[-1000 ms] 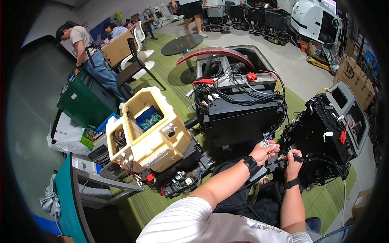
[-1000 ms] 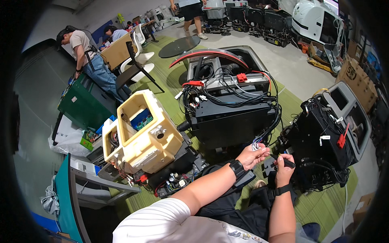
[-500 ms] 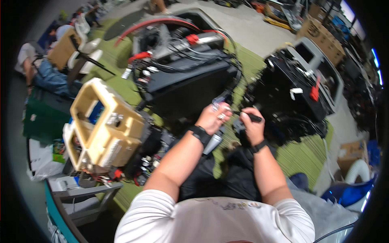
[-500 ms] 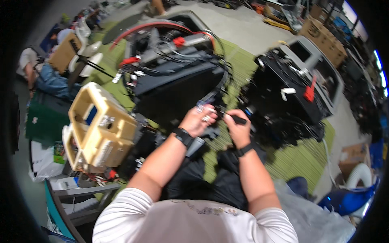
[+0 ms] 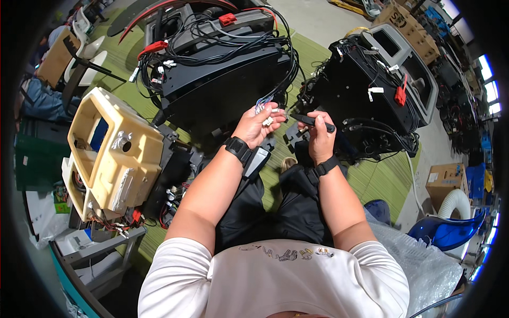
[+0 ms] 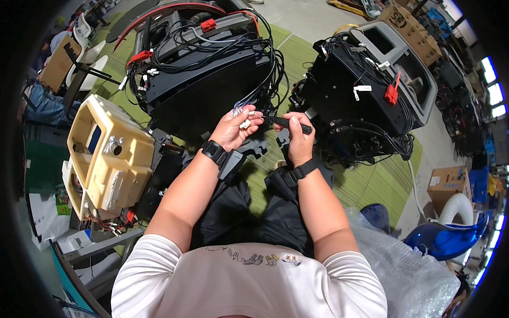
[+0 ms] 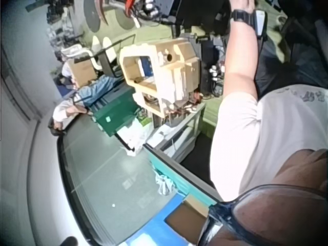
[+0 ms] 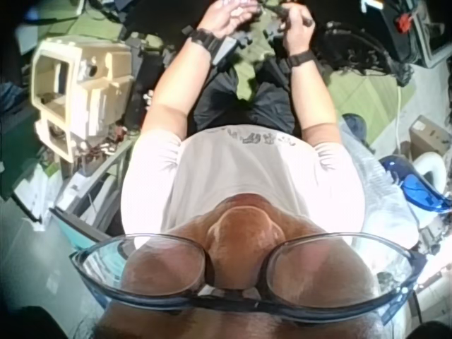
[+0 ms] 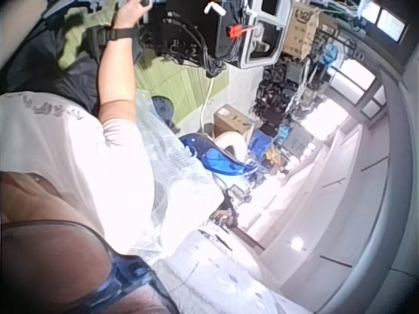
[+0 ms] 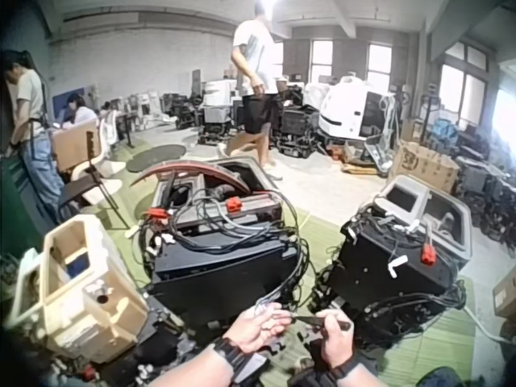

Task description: Connecting and organizing internal electrical wiring and components on a robot chassis.

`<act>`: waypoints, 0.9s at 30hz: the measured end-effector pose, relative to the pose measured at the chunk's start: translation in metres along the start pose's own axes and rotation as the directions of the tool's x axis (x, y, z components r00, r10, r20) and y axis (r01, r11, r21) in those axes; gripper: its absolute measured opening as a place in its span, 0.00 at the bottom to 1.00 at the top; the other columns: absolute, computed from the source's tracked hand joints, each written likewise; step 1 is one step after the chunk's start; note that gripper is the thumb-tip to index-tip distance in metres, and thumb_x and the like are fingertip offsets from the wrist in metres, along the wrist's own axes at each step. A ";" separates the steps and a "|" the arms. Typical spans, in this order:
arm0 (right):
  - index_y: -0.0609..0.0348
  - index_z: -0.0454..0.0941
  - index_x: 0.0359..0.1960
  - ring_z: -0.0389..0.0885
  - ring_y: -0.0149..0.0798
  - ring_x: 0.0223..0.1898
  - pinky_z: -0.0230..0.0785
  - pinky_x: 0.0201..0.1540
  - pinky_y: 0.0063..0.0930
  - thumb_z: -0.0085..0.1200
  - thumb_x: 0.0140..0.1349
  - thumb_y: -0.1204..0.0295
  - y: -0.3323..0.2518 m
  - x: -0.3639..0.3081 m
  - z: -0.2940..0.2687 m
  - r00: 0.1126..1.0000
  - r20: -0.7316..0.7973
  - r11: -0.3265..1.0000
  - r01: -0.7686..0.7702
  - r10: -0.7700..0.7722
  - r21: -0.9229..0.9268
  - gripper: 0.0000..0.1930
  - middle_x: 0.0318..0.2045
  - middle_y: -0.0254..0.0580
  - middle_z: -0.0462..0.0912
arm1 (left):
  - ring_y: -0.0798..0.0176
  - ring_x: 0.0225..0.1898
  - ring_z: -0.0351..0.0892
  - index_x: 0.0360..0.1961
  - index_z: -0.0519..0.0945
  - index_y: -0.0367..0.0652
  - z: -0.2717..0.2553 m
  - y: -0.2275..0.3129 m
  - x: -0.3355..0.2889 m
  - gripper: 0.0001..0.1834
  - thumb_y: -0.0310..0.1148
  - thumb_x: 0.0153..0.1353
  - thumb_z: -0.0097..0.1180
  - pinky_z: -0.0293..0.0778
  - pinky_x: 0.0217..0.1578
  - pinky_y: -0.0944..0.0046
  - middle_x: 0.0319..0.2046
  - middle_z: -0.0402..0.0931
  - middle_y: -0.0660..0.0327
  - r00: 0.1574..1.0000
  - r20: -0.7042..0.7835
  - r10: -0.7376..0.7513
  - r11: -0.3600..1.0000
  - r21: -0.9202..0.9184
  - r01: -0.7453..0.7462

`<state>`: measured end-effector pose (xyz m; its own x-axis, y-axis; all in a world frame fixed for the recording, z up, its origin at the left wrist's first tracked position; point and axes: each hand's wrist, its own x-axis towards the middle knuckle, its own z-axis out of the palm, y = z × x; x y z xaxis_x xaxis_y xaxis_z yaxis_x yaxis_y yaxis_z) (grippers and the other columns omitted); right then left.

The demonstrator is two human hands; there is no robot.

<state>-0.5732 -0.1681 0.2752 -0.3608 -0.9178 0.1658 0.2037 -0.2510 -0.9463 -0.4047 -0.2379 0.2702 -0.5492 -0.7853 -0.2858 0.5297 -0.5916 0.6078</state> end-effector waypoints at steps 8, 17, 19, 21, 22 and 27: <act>0.65 0.71 0.33 0.75 0.30 0.26 0.64 0.33 0.19 0.45 0.60 0.65 -0.003 -0.001 0.006 0.999 0.035 0.999 -0.008 0.006 0.048 0.13 0.23 0.42 0.78 | 0.59 0.36 0.77 0.43 0.68 0.35 0.000 0.002 -0.002 0.15 0.34 0.59 0.49 0.78 0.31 0.69 0.37 0.73 0.51 0.999 0.007 -0.042 0.998 0.046 0.042; 0.65 0.71 0.32 0.76 0.30 0.26 0.65 0.34 0.22 0.45 0.59 0.65 -0.007 -0.001 0.010 0.999 0.024 1.000 -0.020 0.020 0.000 0.13 0.23 0.42 0.78 | 0.53 0.41 0.76 0.45 0.67 0.33 -0.004 0.004 -0.002 0.17 0.36 0.61 0.43 0.77 0.37 0.64 0.41 0.71 0.47 0.982 0.149 -0.114 0.992 -0.043 0.122; 0.65 0.71 0.31 0.75 0.31 0.25 0.66 0.33 0.22 0.45 0.59 0.65 -0.008 -0.002 0.009 1.000 0.006 0.999 -0.022 0.022 0.027 0.13 0.23 0.41 0.78 | 0.52 0.42 0.75 0.47 0.66 0.33 -0.004 0.004 -0.002 0.17 0.36 0.62 0.41 0.77 0.38 0.63 0.42 0.70 0.46 0.972 0.199 -0.128 0.984 -0.096 0.150; 0.65 0.72 0.29 0.75 0.31 0.23 0.65 0.29 0.21 0.45 0.58 0.65 -0.007 -0.002 0.004 0.997 -0.073 0.985 0.004 0.009 0.174 0.12 0.21 0.40 0.76 | 0.50 0.44 0.74 0.49 0.65 0.33 -0.004 0.004 0.000 0.19 0.36 0.63 0.38 0.76 0.39 0.61 0.45 0.68 0.43 0.968 0.218 -0.124 0.980 -0.125 0.153; 0.65 0.72 0.29 0.75 0.31 0.23 0.65 0.29 0.21 0.45 0.58 0.65 -0.005 -0.002 0.002 0.997 -0.072 0.985 0.004 0.009 0.174 0.12 0.21 0.40 0.76 | 0.50 0.44 0.74 0.49 0.65 0.33 -0.004 0.003 0.000 0.19 0.36 0.63 0.38 0.76 0.39 0.61 0.45 0.68 0.43 0.968 0.218 -0.122 0.980 -0.125 0.152; 0.65 0.72 0.26 0.74 0.30 0.21 0.65 0.28 0.19 0.46 0.57 0.65 -0.005 -0.006 0.002 0.999 0.036 0.998 -0.016 0.014 0.061 0.13 0.19 0.40 0.75 | 0.50 0.45 0.73 0.46 0.66 0.34 -0.003 0.001 0.000 0.16 0.34 0.62 0.42 0.76 0.40 0.60 0.45 0.68 0.43 0.985 0.157 -0.076 0.988 -0.119 0.095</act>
<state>-0.5709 -0.1622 0.2798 -0.3249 -0.9316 0.1628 0.2645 -0.2548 -0.9301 -0.4022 -0.2392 0.2691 -0.6825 -0.6998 -0.2110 0.5483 -0.6810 0.4854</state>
